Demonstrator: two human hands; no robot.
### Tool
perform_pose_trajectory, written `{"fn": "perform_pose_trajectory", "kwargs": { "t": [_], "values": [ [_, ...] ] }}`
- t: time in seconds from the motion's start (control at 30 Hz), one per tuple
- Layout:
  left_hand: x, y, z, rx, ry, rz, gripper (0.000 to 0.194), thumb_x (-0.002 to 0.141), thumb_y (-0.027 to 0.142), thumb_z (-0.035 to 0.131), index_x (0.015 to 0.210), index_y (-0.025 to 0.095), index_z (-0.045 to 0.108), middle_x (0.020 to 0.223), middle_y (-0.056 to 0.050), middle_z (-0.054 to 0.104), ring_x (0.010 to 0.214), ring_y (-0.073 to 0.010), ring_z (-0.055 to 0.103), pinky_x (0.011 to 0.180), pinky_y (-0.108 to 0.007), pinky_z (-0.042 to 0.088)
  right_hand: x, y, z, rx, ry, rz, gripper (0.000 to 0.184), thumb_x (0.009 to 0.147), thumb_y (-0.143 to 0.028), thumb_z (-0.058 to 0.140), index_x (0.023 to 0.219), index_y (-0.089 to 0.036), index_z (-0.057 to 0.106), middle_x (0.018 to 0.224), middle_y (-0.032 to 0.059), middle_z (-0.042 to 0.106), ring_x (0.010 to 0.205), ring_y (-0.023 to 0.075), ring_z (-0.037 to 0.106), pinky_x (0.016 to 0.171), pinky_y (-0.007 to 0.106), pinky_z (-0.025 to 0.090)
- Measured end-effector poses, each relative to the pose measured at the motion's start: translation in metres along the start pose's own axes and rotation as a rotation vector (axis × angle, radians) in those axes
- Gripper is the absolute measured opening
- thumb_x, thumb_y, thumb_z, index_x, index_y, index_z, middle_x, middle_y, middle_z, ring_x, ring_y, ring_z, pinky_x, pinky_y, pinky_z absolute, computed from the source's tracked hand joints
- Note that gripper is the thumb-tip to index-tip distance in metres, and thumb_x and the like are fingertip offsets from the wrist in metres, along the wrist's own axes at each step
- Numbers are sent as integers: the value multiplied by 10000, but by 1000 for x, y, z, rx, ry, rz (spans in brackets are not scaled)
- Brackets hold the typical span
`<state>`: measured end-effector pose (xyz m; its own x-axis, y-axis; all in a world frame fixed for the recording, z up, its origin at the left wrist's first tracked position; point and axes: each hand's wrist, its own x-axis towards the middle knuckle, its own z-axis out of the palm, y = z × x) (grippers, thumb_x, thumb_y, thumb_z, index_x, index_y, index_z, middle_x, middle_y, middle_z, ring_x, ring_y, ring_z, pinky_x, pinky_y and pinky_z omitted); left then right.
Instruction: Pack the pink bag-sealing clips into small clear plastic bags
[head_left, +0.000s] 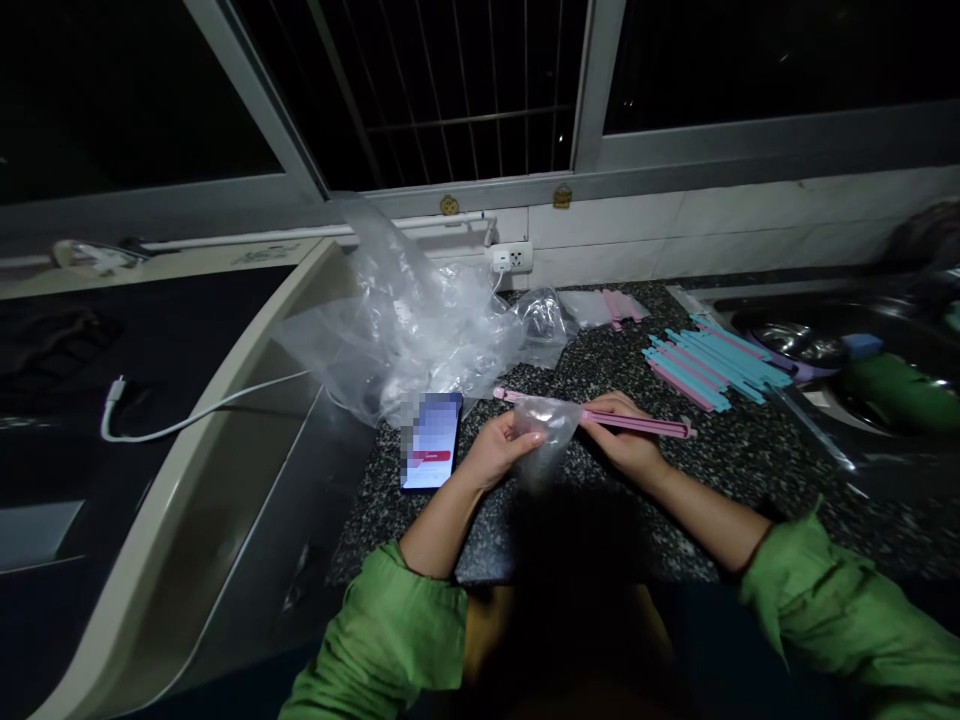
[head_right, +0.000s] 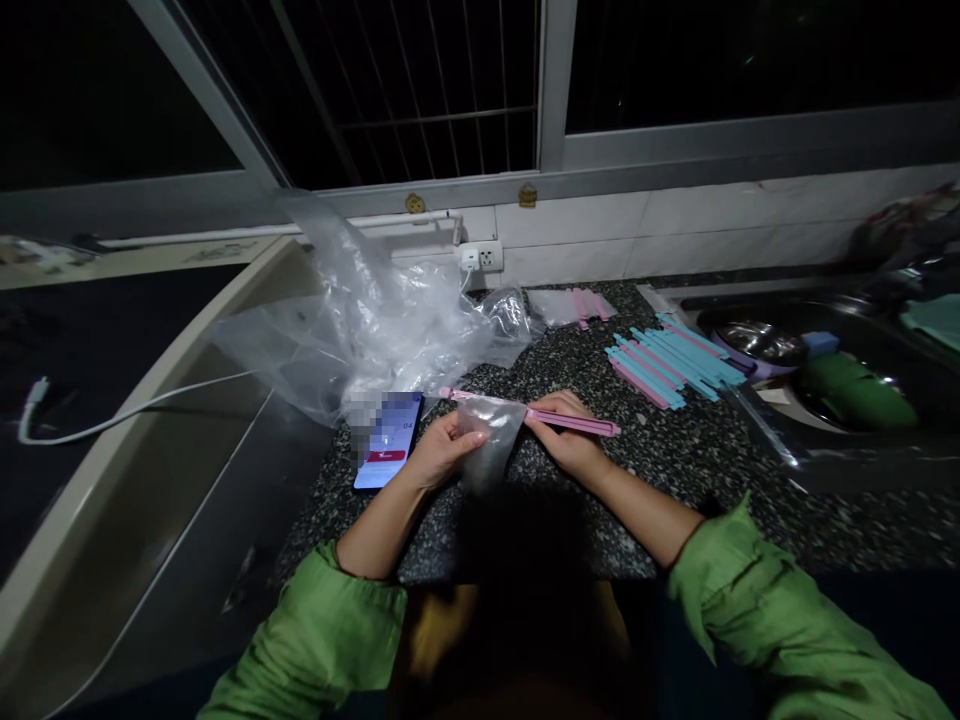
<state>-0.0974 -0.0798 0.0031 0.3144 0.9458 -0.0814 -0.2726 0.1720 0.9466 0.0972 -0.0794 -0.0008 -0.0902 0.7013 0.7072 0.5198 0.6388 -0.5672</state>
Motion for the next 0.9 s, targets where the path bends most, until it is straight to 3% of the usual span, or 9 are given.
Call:
{"fn": "perform_pose_trajectory", "kwargs": {
  "t": [0.43,0.9],
  "values": [
    [8,0,-3,-166,122,-157,421,376,346,845,663,101,659,595,-5,642,520,-84,533,559,-203,380,-3,3,3,4,-47,14,75,772,-296,612,759,-222,611,728,20,646,690,159,588,664,325,481],
    [10,-1,-2,-210,57,-322,409,389,296,851,684,76,672,595,-42,661,528,-115,569,594,-236,417,-10,12,15,70,-111,110,150,789,-354,572,746,-218,618,739,42,649,728,178,596,696,348,494]
  ]
}}
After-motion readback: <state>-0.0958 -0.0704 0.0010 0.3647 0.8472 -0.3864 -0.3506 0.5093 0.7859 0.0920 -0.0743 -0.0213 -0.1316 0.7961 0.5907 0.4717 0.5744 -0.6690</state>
